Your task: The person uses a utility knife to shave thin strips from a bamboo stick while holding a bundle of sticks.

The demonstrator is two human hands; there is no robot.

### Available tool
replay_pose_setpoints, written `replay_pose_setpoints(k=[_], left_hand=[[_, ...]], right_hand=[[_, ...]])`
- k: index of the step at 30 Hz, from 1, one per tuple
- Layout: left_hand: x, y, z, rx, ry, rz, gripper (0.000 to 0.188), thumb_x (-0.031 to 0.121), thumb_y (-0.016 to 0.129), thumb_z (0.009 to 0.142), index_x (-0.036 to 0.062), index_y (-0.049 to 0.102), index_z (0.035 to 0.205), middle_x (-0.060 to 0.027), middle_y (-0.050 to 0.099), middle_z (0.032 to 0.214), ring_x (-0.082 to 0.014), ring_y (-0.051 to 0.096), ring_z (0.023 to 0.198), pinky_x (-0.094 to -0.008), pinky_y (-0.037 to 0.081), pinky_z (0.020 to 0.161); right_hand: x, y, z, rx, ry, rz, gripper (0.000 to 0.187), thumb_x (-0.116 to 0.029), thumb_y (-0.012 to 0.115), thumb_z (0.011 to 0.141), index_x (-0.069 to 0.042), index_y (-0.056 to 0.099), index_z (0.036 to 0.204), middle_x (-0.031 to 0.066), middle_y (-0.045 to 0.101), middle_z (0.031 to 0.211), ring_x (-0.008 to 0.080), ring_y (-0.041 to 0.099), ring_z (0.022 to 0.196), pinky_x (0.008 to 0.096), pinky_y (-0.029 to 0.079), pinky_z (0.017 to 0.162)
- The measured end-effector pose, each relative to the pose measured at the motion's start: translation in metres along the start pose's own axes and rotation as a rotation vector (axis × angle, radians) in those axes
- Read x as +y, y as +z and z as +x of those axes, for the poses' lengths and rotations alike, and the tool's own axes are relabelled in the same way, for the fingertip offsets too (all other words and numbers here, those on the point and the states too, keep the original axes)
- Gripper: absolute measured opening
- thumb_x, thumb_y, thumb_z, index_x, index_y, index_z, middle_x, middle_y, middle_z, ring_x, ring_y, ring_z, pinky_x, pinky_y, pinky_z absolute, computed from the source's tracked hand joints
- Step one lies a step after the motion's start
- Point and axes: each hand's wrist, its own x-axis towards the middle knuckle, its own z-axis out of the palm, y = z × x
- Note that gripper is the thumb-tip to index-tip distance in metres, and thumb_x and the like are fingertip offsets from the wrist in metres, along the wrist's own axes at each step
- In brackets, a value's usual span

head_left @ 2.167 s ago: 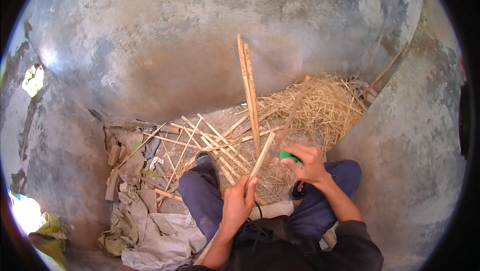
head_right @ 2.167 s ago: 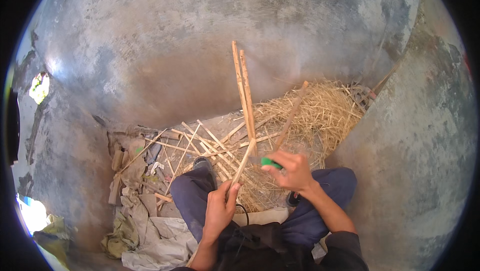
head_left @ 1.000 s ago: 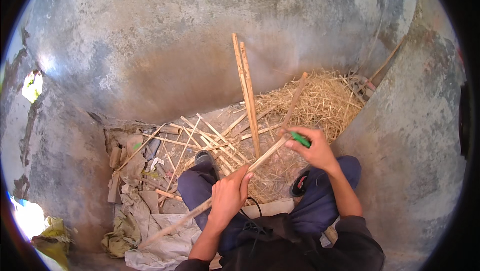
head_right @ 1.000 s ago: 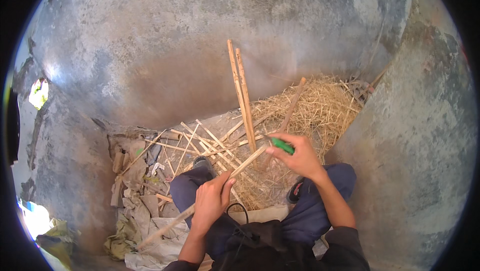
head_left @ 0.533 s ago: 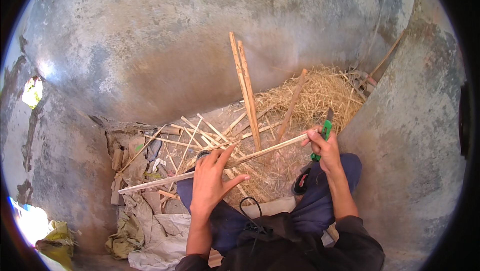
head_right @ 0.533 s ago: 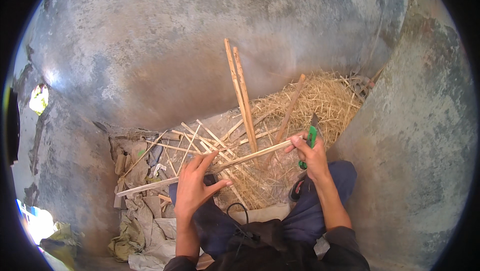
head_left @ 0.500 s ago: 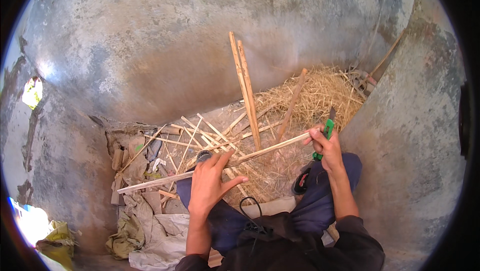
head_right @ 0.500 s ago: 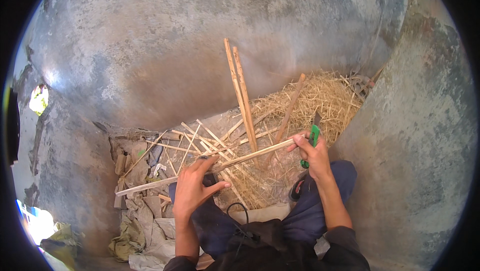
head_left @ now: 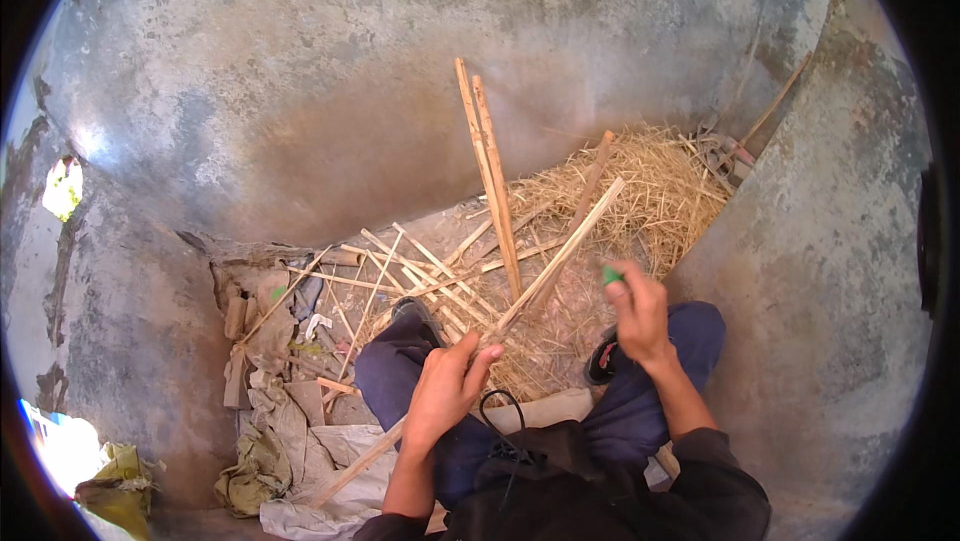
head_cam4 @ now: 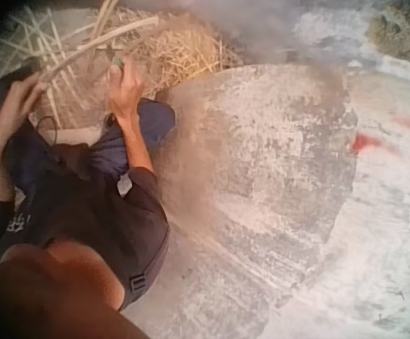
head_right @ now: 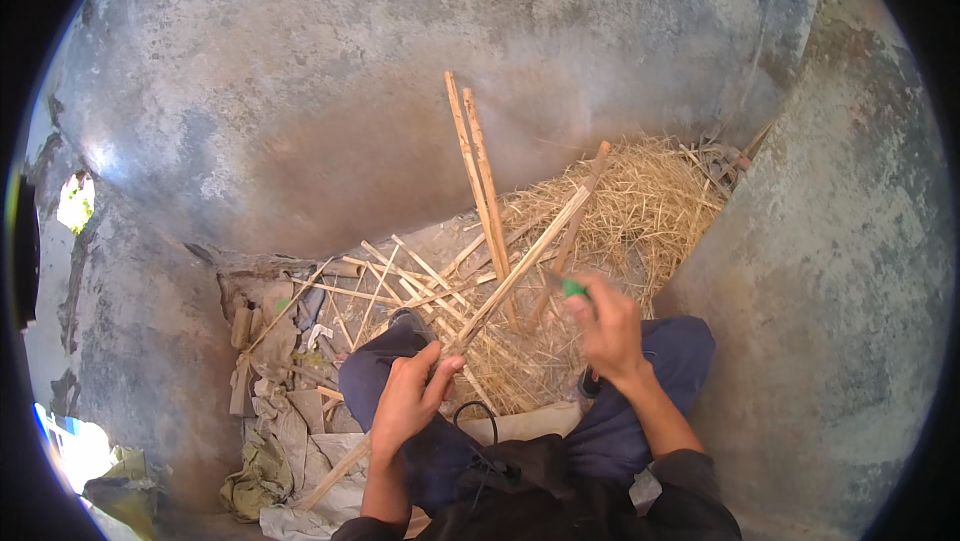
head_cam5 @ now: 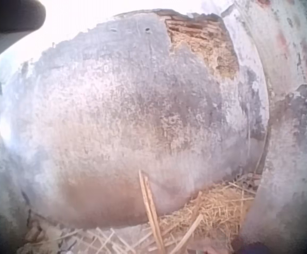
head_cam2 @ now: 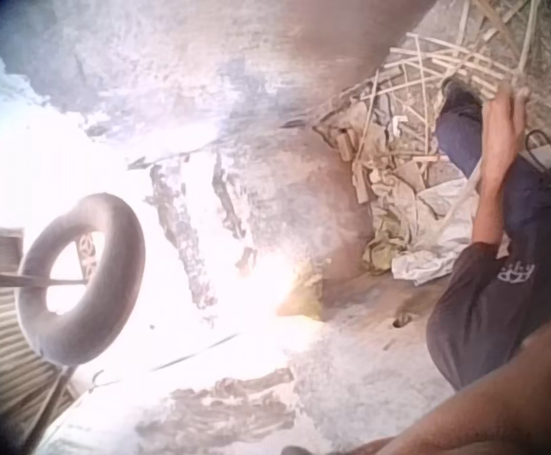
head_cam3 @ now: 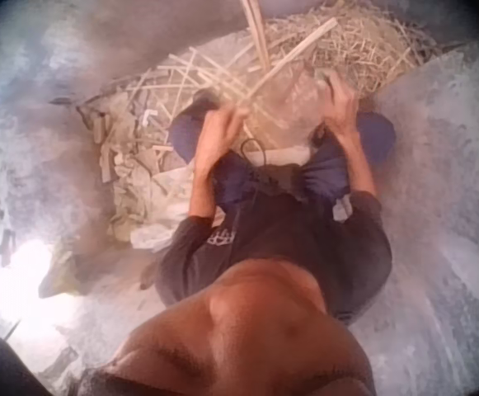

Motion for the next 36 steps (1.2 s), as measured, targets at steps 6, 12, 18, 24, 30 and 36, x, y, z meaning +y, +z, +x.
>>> replay_pose_setpoints(k=[6, 12, 18, 24, 30, 36], left_hand=[[0.011, 0.013, -0.002, 0.046, -0.017, -0.014, 0.036, 0.021, 0.069, 0.112, -0.0019, 0.055, 0.087, -0.0152, 0.058, 0.059, -0.0258, 0.057, 0.049, -0.0379, 0.042, 0.053], [0.019, 0.026, -0.003, 0.074, -0.024, -0.105, 0.03, 0.021, 0.069, 0.111, -0.0027, 0.059, 0.095, -0.0232, 0.058, 0.065, -0.0417, 0.061, 0.059, -0.0466, 0.043, 0.055], [0.026, 0.034, -0.005, 0.144, -0.029, -0.12, 0.029, 0.022, 0.07, 0.111, -0.0024, 0.061, 0.097, -0.0277, 0.059, 0.067, -0.0496, 0.063, 0.064, -0.0515, 0.044, 0.055], [0.024, 0.039, -0.008, 0.192, -0.048, -0.122, 0.029, 0.023, 0.069, 0.111, -0.0023, 0.064, 0.098, -0.0275, 0.06, 0.067, -0.0494, 0.063, 0.062, -0.0508, 0.045, 0.055], [0.026, 0.035, -0.012, 0.196, -0.079, -0.154, 0.031, 0.024, 0.068, 0.112, -0.0028, 0.064, 0.097, -0.0254, 0.061, 0.066, -0.0469, 0.063, 0.059, -0.0476, 0.045, 0.054], [0.024, 0.033, -0.017, 0.194, -0.1, -0.164, 0.03, 0.022, 0.067, 0.113, -0.0034, 0.065, 0.097, -0.0246, 0.065, 0.069, -0.0426, 0.066, 0.058, -0.0452, 0.047, 0.055]], right_hand=[[-0.033, 0.019, -0.01, -0.107, -0.283, -0.136, 0.028, -0.032, 0.081, 0.099, -0.007, 0.076, 0.111, 0.009, 0.077, 0.096, 0.0297, 0.076, 0.073, 0.0395, 0.057, 0.062], [-0.05, 0.033, -0.02, -0.187, -0.304, -0.142, 0.027, -0.031, 0.082, 0.098, -0.008, 0.076, 0.111, 0.0075, 0.075, 0.091, 0.029, 0.076, 0.073, 0.0393, 0.058, 0.061], [-0.054, 0.035, -0.018, -0.122, -0.293, -0.115, 0.027, -0.03, 0.082, 0.097, -0.005, 0.077, 0.105, 0.009, 0.074, 0.087, 0.0295, 0.072, 0.065, 0.0389, 0.054, 0.058], [-0.055, 0.031, -0.009, -0.115, -0.354, -0.18, 0.026, -0.031, 0.083, 0.096, -0.007, 0.078, 0.104, 0.0068, 0.074, 0.086, 0.029, 0.072, 0.065, 0.0381, 0.054, 0.058], [-0.054, 0.033, 0.0, -0.088, -0.415, -0.226, 0.025, -0.034, 0.084, 0.094, -0.01, 0.079, 0.103, 0.0048, 0.072, 0.083, 0.0274, 0.07, 0.064, 0.0376, 0.052, 0.057], [-0.053, 0.028, 0.005, -0.143, -0.422, -0.326, 0.022, -0.031, 0.084, 0.093, -0.013, 0.081, 0.107, 0.0053, 0.072, 0.085, 0.0237, 0.071, 0.065, 0.0381, 0.055, 0.059]])
